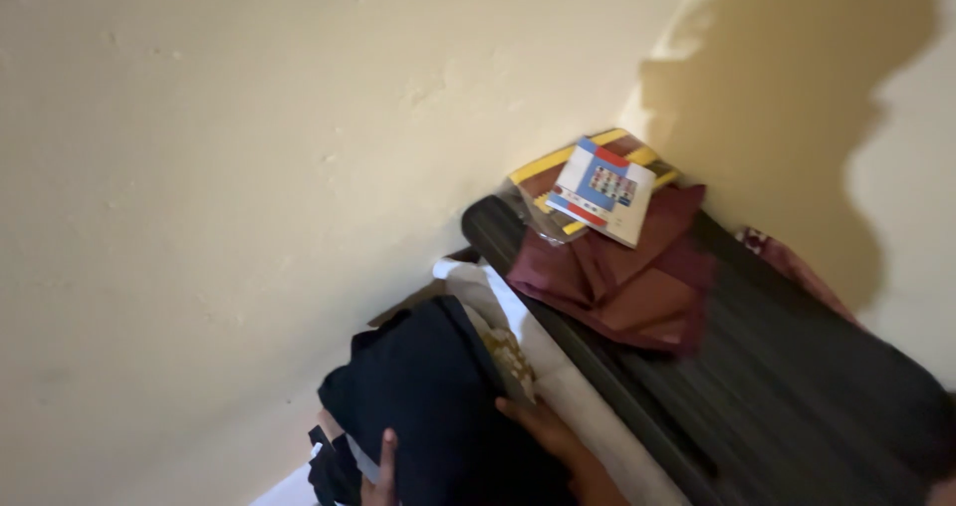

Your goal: Folding various items of clothing on a bed and organizing them into stacks.

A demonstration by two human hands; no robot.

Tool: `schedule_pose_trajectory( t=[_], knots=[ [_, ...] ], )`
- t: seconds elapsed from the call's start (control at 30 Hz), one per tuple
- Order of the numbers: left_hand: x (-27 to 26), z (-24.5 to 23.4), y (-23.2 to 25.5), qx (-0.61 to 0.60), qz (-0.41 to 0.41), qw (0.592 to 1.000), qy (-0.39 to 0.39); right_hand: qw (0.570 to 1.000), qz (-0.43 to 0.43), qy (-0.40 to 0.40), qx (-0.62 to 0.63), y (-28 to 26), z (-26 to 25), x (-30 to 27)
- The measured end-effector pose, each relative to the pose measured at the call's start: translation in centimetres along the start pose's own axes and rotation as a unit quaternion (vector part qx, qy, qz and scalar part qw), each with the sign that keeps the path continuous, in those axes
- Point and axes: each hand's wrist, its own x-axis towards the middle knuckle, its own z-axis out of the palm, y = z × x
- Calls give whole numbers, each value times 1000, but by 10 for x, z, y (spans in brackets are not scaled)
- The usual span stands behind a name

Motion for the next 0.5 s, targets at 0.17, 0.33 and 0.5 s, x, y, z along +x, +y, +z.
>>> schedule_pose_trajectory(
  t=[0.17, 0.33, 0.5],
  knots=[
    [96, -19, 65, 34, 62, 997, 23, 1000, -11, -17, -12, -5, -2, -14],
    [176, -85, 214, -345, -488, 802, 11, 1000, -11, -28, 8, 1, -3, -17],
    [209, -119, 289, -265, -527, 807, -16, 996, -38, -52, 62, -3, -14, -22]
  ],
)
